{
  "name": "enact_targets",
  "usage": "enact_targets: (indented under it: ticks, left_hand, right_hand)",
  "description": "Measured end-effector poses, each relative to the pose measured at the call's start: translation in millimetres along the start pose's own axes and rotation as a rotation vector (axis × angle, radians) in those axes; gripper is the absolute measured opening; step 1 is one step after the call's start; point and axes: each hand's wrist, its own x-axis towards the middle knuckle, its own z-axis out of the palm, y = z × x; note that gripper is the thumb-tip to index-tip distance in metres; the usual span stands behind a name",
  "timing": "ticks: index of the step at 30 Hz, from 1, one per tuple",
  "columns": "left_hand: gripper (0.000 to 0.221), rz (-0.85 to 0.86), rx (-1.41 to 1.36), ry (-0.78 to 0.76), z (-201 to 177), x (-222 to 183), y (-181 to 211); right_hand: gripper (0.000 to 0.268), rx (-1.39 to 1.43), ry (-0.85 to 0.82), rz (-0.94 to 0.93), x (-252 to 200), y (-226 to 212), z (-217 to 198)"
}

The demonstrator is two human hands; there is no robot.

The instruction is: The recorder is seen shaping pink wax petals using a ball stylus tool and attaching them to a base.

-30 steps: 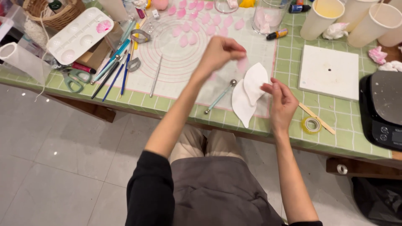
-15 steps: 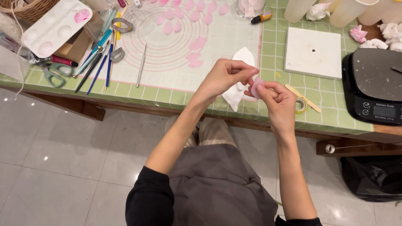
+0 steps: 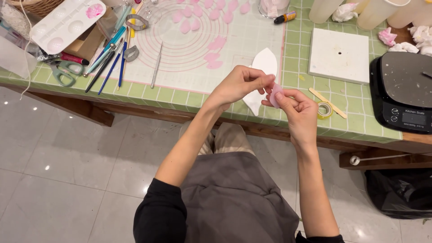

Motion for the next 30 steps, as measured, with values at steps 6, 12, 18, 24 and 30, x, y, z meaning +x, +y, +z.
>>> enact_targets:
  ticks: [6,12,18,24,30]
  left_hand:
    - [0.018,0.069,0.190,0.124,4,-5,6]
    - [0.010,0.112,0.437,0.254,17,-14,19]
    - [0.008,0.336,0.753,0.303,31,-23,35]
    - [0.008,0.428,0.885,0.372,38,-26,25]
    - [0.014,0.234,0.485,0.396,46,-20,16]
  right_hand:
    - [0.020,-0.013,0.031,0.032,-1,11,0]
    - [0.029,-0.094,0.049,-0.023,-2,2,12]
    - [0.022,-0.209,0.121,-0.075,0,25,3]
    - [0.020,-0.204,0.159,-0.074,0,35,1]
    - [0.017,0.051,0.211,-0.149,6,22,1]
